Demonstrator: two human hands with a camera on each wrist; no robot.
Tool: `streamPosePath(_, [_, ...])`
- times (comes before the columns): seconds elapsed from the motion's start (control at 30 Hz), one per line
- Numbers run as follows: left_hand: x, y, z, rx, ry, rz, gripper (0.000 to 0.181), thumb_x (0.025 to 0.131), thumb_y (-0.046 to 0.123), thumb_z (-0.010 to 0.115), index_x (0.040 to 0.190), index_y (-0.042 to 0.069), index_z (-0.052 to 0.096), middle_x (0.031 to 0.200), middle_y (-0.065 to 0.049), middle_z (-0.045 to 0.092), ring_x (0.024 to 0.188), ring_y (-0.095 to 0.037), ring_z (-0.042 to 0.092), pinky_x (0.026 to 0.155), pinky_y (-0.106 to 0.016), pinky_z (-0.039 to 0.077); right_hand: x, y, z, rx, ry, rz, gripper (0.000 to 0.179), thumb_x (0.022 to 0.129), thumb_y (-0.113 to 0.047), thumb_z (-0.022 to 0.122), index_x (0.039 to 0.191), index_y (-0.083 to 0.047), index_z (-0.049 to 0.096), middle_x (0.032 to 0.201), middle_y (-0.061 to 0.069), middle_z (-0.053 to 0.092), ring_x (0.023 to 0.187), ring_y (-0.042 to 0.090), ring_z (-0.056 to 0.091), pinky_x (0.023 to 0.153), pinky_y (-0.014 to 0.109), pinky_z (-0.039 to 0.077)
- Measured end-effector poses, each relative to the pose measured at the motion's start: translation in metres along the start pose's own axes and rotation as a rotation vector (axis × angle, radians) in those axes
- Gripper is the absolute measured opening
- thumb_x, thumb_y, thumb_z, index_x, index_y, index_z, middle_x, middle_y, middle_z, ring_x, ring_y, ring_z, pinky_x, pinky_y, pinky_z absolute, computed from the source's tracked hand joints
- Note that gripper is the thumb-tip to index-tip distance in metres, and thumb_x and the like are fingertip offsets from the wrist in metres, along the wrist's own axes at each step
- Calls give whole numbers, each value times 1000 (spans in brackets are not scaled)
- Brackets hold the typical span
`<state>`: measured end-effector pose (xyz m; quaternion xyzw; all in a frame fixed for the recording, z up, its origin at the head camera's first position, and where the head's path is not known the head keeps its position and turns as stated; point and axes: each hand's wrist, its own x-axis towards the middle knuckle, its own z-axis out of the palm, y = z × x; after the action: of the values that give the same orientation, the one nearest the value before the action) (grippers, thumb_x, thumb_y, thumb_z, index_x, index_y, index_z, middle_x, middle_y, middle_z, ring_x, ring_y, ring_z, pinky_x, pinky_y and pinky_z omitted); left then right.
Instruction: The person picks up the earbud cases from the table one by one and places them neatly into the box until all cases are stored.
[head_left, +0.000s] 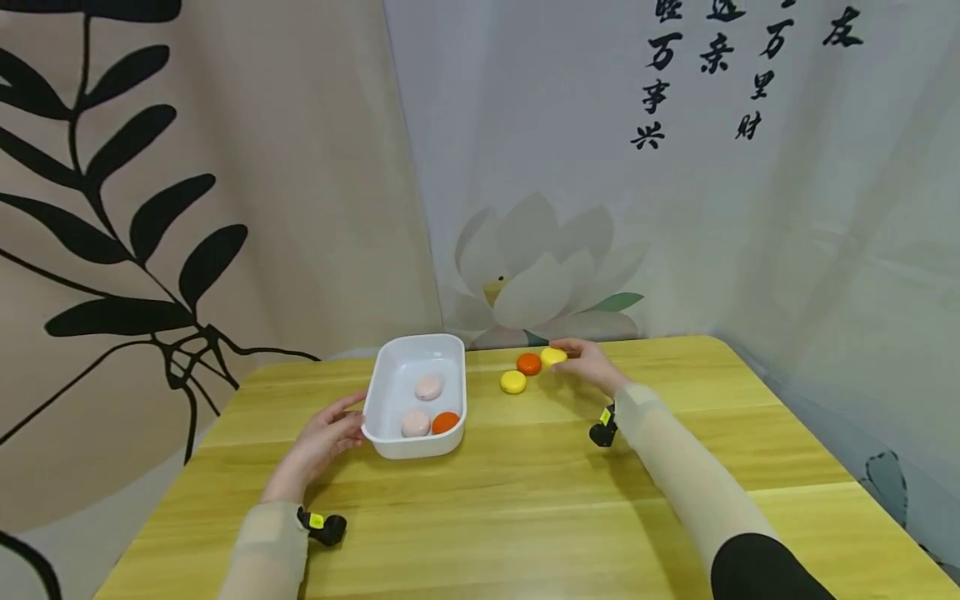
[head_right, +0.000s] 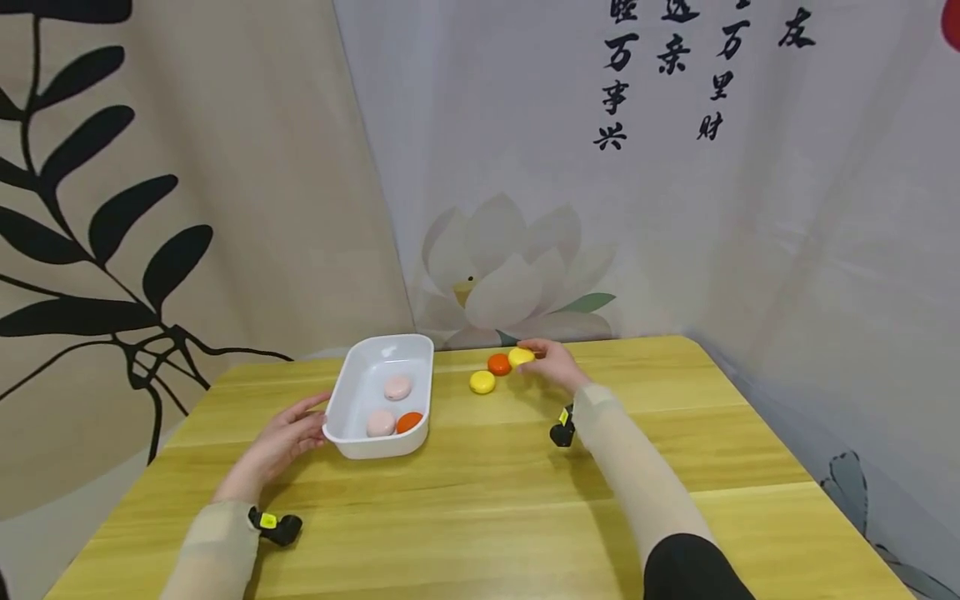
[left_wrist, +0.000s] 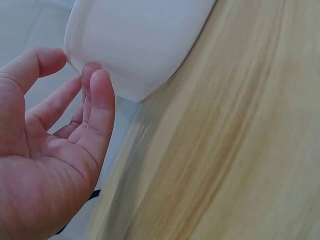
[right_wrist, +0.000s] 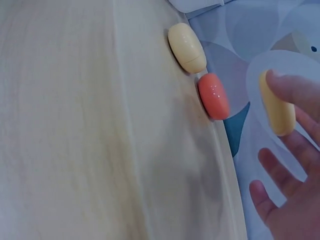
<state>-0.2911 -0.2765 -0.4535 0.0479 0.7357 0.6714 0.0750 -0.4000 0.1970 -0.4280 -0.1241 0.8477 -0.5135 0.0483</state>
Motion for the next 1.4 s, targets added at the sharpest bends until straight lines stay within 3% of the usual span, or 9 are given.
streamPosePath(0.1, [0,-1,1,-6,3,1,60,97,13,58,150,1,31,113,-13,59,84,-16,61,76,-28,54,1,-1,-1,-11,0,-24,55,88,-11,70,139,-1,51,140,16,50,124,34,48,103,46,40])
streamPosePath(0.33, [-1,0,3,-16,10,-8,58,98,11,56,150,2,31,123,-25,52,83,-15,60,75,-26,54,3,-5,-7,7,-7,-59,55,89,-8,69,139,2,49,139,21,49,123,38,48,102,47,41])
streamPosePath(0.73, [1,-2,3,-39,21,-9,57,98,8,56,149,1,32,118,-24,56,81,-15,61,73,-26,54,3,-13,-15,42,16,-25,54,89,-9,69,139,0,49,136,18,52,120,33,51,99,43,45])
streamPosePath(1.07, [0,-4,2,-46,9,-5,59,98,10,56,150,1,31,114,-20,58,80,-14,61,72,-25,54,6,-23,-22,23,37,-76,54,89,-8,69,138,3,49,137,20,50,118,35,51,99,45,44])
streamPosePath(1.4, [3,-6,2,-84,15,-5,57,98,7,54,150,0,30,103,-15,59,77,-13,61,70,-24,54,6,-26,-25,21,46,-61,53,88,-10,71,137,1,52,135,18,52,117,35,52,97,46,45])
